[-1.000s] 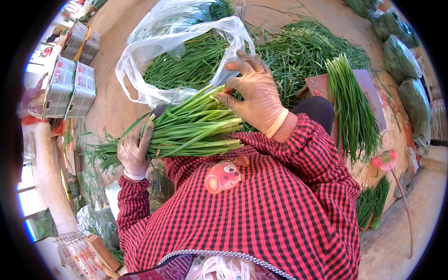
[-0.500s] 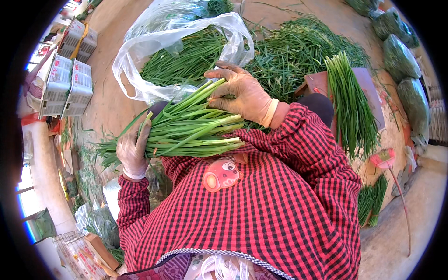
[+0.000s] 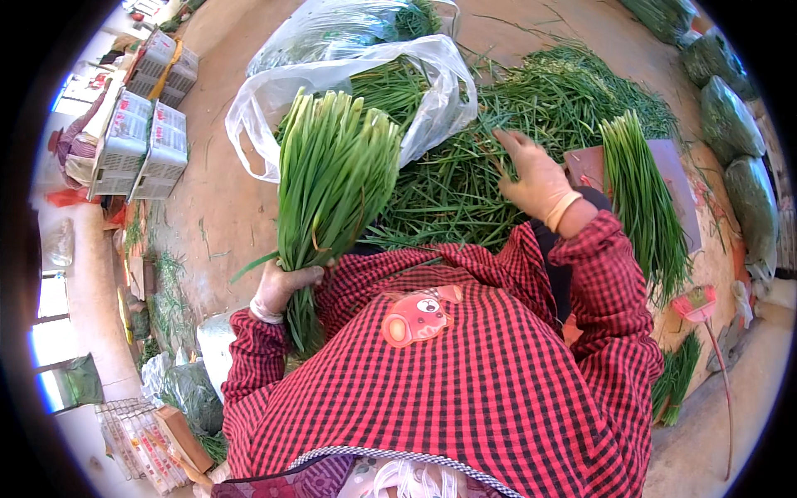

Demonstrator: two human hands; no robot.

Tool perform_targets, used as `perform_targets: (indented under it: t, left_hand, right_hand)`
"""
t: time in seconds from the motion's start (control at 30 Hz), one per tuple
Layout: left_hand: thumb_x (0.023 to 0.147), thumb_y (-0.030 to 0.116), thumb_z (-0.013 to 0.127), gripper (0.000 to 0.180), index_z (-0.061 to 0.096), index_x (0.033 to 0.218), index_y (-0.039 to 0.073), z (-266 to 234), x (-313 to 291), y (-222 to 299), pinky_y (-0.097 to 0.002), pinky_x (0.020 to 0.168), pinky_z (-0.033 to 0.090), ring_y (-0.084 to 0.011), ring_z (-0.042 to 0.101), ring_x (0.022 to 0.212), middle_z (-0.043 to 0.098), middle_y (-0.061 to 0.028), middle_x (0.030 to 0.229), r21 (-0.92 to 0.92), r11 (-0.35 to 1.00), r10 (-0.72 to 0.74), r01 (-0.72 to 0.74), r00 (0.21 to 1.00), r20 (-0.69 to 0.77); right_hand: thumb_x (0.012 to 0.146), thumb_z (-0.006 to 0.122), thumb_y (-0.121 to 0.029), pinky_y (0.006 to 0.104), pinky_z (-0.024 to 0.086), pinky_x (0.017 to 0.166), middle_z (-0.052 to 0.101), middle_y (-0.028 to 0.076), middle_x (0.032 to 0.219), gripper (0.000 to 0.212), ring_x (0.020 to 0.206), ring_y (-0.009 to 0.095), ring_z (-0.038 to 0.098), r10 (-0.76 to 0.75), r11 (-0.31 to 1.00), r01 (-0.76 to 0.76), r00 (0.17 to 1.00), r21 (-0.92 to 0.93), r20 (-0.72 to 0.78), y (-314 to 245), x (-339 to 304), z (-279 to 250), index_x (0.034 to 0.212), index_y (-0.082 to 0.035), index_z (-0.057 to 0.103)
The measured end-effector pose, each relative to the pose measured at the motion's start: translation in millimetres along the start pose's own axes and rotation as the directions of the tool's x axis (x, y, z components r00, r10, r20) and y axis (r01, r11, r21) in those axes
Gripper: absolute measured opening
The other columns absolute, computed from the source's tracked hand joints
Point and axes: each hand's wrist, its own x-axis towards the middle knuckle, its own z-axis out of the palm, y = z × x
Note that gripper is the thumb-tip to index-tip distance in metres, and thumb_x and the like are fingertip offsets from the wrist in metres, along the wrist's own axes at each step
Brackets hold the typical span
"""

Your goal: The person picks up a bunch of green vegetables, removes loose or stray pieces by hand, aligns the stalks, ties a red elastic band around the bunch, and places the tied bunch onto a pile.

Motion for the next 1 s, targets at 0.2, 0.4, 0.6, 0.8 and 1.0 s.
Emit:
perform_targets:
  t: [0.2,0.4,0.6,0.8,1.0]
  left_hand:
    - [0.079,0.002,0.072,0.036,0.065,0.114,-0.002,22.3,-3.3,7.4,-0.0275,0.07,0.051,-0.0151,0.064,0.077,0.073,-0.0115,0.098,-0.229,0.973,-0.021,0.039,0.997,0.079]
    - [0.079,0.002,0.075,0.04,0.066,0.117,0.0,35.4,-1.1,4.8,-0.0295,0.084,0.053,-0.0165,0.068,0.09,0.073,-0.0091,0.104,-0.043,0.999,-0.003,0.004,1.0,0.028]
    - [0.078,-0.002,0.07,0.041,0.065,0.118,-0.002,55.6,-0.3,17.7,-0.0279,0.079,0.051,-0.0147,0.065,0.087,0.072,-0.0094,0.104,-0.023,1.0,0.008,-0.007,0.998,0.067]
    - [0.078,-0.002,0.069,0.042,0.064,0.12,-0.002,60.4,5.0,16.5,-0.0279,0.078,0.051,-0.0146,0.065,0.086,0.072,-0.0083,0.102,-0.091,0.995,-0.024,0.038,0.988,0.154]
    - [0.08,0.002,0.071,0.037,0.065,0.116,-0.001,59.3,17.0,5.2,-0.0247,0.066,0.053,-0.0126,0.064,0.07,0.073,-0.0091,0.094,-0.237,0.968,-0.053,0.078,0.992,0.11]
  right_hand:
    - [0.085,0.07,-0.006,0.0346,0.051,0.095,0.065,0.016,0.12,0.038,0.107,0.029,0.064,0.047,0.756,0.07,0.986,0.651,-0.161,-40.5,16.1,0.0,0.122,-0.002,0.064]
    - [0.085,0.073,-0.02,0.0392,0.052,0.09,0.07,0.009,0.104,0.02,0.103,0.027,0.065,-0.425,0.869,0.474,0.862,0.143,-0.276,-111.1,52.7,-30.7,0.102,-0.01,0.074]
    - [0.075,0.075,-0.023,0.0458,0.047,0.099,0.063,0.008,0.114,0.033,0.113,0.029,0.059,-0.674,0.734,0.678,0.725,-0.023,-0.146,-141.0,42.6,-9.1,0.106,-0.013,0.069]
    - [0.083,0.07,-0.015,0.0357,0.055,0.081,0.069,0.003,0.093,0.01,0.092,0.026,0.067,-0.573,0.812,0.581,0.811,0.052,-0.113,-147.6,31.2,4.8,0.091,-0.01,0.072]
    - [0.093,0.068,-0.003,0.0233,0.055,0.073,0.073,0.007,0.092,0.012,0.081,0.01,0.068,-0.339,0.143,-0.233,0.902,0.962,0.268,-156.2,23.8,-58.4,0.101,0.005,0.071]
